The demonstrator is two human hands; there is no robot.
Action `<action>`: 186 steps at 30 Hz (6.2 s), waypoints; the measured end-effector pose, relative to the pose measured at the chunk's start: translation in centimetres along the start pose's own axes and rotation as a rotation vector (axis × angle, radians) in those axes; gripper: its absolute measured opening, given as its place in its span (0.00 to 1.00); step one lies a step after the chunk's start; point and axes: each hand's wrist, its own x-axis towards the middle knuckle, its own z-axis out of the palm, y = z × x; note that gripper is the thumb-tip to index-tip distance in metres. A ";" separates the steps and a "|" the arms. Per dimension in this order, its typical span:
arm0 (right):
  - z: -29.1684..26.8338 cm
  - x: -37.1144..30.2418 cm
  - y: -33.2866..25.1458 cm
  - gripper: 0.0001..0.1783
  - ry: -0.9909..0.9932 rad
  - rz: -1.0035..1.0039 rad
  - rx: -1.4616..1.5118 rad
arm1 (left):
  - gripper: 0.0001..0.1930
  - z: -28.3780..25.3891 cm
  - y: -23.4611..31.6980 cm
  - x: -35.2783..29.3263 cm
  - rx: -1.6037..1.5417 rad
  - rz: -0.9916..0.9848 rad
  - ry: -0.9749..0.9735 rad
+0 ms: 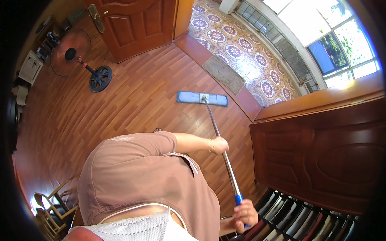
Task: The person mops the wooden floor using a flat mop, pushing and pulling it across different areas of the room.
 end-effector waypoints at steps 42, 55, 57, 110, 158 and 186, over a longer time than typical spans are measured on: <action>50.8 23.3 17.0 0.11 -0.864 -0.434 0.138 | 0.08 -23.1 1.6 -49.6 0.440 -0.667 1.420; 49.7 17.9 33.1 0.12 -1.014 -0.203 -0.425 | 0.04 -21.8 5.6 -46.6 0.271 -0.628 1.224; 47.4 17.7 32.2 0.12 -1.030 -0.160 -0.430 | 0.06 -22.4 6.3 -46.4 0.242 -0.571 1.224; 37.6 -12.9 13.1 0.09 0.654 0.985 -0.956 | 0.07 -27.0 0.5 -37.5 -0.528 0.557 0.105; 53.2 12.3 23.6 0.18 0.425 0.757 -0.828 | 0.18 -46.7 -21.6 -41.3 -1.067 1.333 -0.623; 60.3 27.7 28.8 0.14 0.028 0.589 -0.621 | 0.17 -54.1 -24.8 -53.0 -0.733 1.194 -0.271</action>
